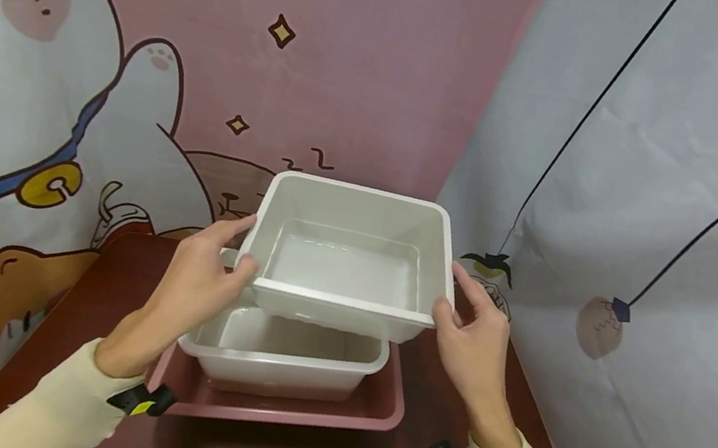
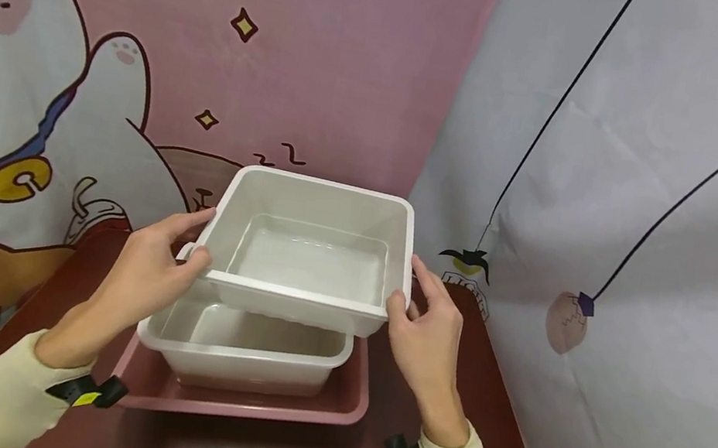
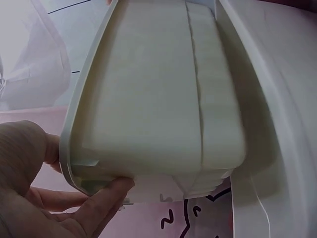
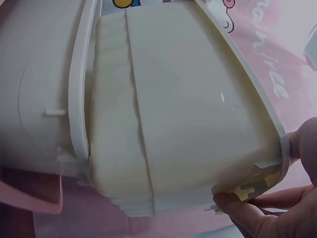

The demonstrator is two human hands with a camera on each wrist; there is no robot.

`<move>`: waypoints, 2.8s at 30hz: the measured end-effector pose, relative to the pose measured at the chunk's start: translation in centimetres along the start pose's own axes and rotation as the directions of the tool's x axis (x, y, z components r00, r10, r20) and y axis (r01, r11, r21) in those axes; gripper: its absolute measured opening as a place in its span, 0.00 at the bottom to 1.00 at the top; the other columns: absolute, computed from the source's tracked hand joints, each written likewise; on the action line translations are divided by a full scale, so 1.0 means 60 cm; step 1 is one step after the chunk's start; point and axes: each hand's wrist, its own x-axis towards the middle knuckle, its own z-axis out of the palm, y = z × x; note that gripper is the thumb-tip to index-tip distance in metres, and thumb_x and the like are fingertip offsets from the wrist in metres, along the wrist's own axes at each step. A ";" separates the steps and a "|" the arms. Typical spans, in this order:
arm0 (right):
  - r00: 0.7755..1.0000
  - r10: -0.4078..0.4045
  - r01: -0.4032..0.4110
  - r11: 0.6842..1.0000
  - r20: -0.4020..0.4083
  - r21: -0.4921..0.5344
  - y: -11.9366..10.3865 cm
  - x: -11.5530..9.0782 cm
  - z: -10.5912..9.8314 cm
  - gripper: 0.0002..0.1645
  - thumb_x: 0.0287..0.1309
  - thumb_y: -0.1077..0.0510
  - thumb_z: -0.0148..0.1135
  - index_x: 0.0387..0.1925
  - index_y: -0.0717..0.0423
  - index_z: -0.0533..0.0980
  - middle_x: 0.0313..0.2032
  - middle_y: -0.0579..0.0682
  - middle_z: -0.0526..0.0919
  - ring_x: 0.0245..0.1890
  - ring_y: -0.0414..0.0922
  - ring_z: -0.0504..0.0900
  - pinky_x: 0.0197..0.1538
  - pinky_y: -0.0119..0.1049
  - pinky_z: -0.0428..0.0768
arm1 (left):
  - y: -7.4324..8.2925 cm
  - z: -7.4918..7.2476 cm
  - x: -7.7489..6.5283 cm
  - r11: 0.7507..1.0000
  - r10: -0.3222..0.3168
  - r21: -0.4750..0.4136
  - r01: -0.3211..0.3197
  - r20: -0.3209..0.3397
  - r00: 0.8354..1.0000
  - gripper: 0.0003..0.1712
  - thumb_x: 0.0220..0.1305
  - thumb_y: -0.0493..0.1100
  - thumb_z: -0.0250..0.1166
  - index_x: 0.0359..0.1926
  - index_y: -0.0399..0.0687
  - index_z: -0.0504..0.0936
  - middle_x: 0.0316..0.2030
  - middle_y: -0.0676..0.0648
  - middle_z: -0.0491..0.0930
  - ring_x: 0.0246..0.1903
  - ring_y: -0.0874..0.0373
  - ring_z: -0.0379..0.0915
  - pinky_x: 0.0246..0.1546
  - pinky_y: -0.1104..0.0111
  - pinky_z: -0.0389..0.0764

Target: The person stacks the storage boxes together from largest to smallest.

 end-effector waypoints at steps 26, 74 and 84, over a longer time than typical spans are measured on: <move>0.987 0.009 -0.028 0.992 0.158 0.119 -0.007 -0.026 0.064 0.36 0.78 0.66 0.67 0.83 0.56 0.77 0.73 0.59 0.86 0.69 0.59 0.91 0.64 0.46 0.89 | -0.056 -0.042 -0.061 1.000 0.003 0.029 0.000 -0.116 0.993 0.34 0.75 0.34 0.70 0.81 0.41 0.82 0.71 0.32 0.87 0.38 0.47 0.86 0.26 0.76 0.76; 0.972 -0.131 0.144 0.988 0.194 -0.050 0.088 -0.087 0.160 0.37 0.63 0.71 0.69 0.74 0.55 0.86 0.74 0.56 0.89 0.77 0.53 0.86 0.74 0.47 0.87 | -0.154 0.041 -0.141 0.992 -0.018 0.123 0.041 -0.182 0.983 0.32 0.69 0.34 0.70 0.74 0.38 0.88 0.64 0.31 0.92 0.61 0.33 0.91 0.56 0.36 0.87; 0.963 -0.209 0.219 0.975 0.171 -0.042 0.089 -0.091 0.155 0.33 0.63 0.71 0.70 0.70 0.60 0.88 0.72 0.56 0.90 0.79 0.56 0.86 0.79 0.12 0.62 | -0.161 0.053 -0.153 0.993 0.005 0.118 0.011 -0.137 0.991 0.31 0.71 0.34 0.70 0.74 0.35 0.86 0.72 0.37 0.88 0.69 0.31 0.82 0.64 0.36 0.82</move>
